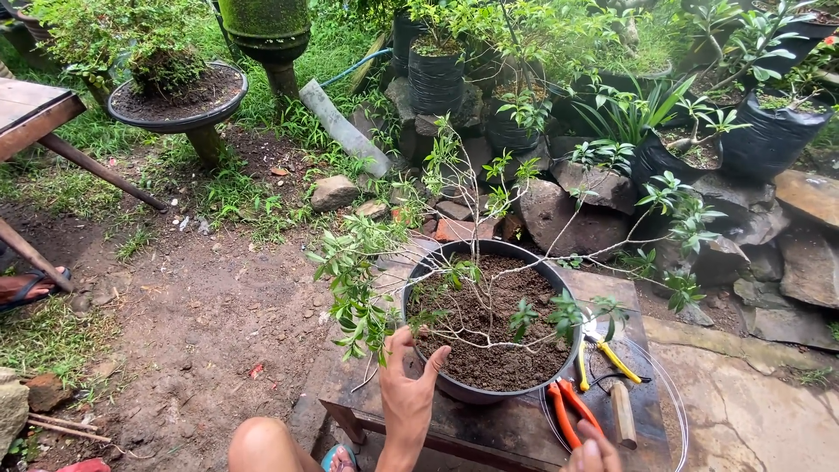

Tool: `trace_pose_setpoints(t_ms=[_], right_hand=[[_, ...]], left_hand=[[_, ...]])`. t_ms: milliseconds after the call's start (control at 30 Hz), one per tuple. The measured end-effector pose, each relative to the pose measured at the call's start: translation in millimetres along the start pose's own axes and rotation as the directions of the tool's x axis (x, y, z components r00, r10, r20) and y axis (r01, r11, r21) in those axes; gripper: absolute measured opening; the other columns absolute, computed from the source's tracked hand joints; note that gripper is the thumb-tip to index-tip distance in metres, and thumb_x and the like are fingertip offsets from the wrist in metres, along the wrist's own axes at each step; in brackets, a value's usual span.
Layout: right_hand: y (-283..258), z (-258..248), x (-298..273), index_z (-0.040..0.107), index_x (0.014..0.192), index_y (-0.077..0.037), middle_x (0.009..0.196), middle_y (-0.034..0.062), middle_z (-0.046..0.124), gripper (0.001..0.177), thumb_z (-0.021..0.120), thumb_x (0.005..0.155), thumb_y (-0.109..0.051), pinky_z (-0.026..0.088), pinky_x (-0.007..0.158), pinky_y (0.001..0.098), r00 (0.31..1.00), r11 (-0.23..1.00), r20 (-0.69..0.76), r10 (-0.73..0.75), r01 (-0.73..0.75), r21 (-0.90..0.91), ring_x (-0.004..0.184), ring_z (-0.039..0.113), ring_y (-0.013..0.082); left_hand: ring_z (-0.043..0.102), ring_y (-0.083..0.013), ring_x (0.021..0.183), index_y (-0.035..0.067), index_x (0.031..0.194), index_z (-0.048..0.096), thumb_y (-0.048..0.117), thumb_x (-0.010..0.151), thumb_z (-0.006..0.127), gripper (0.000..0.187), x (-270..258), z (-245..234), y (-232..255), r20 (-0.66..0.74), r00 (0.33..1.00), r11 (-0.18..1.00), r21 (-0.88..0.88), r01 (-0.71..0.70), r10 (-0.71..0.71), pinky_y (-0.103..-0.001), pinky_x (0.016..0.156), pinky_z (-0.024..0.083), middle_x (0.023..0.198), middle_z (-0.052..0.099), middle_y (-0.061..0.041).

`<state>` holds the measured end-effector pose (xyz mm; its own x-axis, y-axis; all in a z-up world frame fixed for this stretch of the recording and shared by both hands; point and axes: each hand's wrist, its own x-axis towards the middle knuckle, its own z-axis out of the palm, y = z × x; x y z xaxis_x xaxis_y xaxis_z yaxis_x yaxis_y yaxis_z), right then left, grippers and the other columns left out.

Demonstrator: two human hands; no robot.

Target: Wiring the branches of a small potted plant to guide its growth and shape.

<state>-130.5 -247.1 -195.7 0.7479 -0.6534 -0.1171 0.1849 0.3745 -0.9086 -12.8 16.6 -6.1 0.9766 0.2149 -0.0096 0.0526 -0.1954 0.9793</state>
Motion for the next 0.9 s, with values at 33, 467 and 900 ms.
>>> trace_pose_setpoints(t_ms=[33, 467, 900], right_hand=[[-32.3, 22.0, -6.0, 0.05, 0.134, 0.003, 0.06, -0.001, 0.024, 0.033, 0.039, 0.108, -0.013, 0.017, 0.04, 0.0278, 0.999, 1.0, -0.023, 0.024, -0.024, 0.004, 0.042, 0.021, 0.0101], [-161.0, 187.2, 161.2, 0.056, 0.141, -0.002, 0.15, 0.0228, 0.051, 0.07, 0.058, 0.087, -0.047, 0.043, 0.111, 0.0575, 0.952, 0.668, 0.303, 0.041, 0.2, -0.717, 0.135, 0.052, 0.0344], [-142.7, 152.6, 139.8, 0.068, 0.122, -0.008, 0.079, 0.0062, 0.065, 0.034, 0.05, 0.107, -0.033, 0.038, 0.052, 0.0288, 0.978, 0.419, 0.196, 0.069, 0.15, -0.896, 0.056, 0.048, 0.0144]], left_hand=[[0.058, -0.0229, 0.128, 0.026, 0.139, 0.052, 0.07, 0.076, 0.064, 0.077, -0.5, 2.0, -5.8, -0.034, 0.999, 0.994, 0.105, -0.007, 0.01, -0.058, 0.107, 0.051, 0.126, 0.061, -0.005], [0.058, -0.0146, 0.11, 0.008, 0.138, 0.063, 0.036, 0.087, 0.069, 0.059, -20.8, 30.5, -24.5, -0.129, 0.991, 0.993, 0.113, 0.036, -0.021, -0.031, 0.095, 0.061, 0.115, 0.049, -0.003], [0.049, -0.0091, 0.062, 0.014, 0.108, 0.043, 0.023, 0.087, 0.061, 0.029, 37.6, -12.4, 13.3, 0.102, 0.986, 0.98, 0.163, 0.112, -0.13, -0.028, 0.051, 0.046, 0.135, 0.059, -0.015]])
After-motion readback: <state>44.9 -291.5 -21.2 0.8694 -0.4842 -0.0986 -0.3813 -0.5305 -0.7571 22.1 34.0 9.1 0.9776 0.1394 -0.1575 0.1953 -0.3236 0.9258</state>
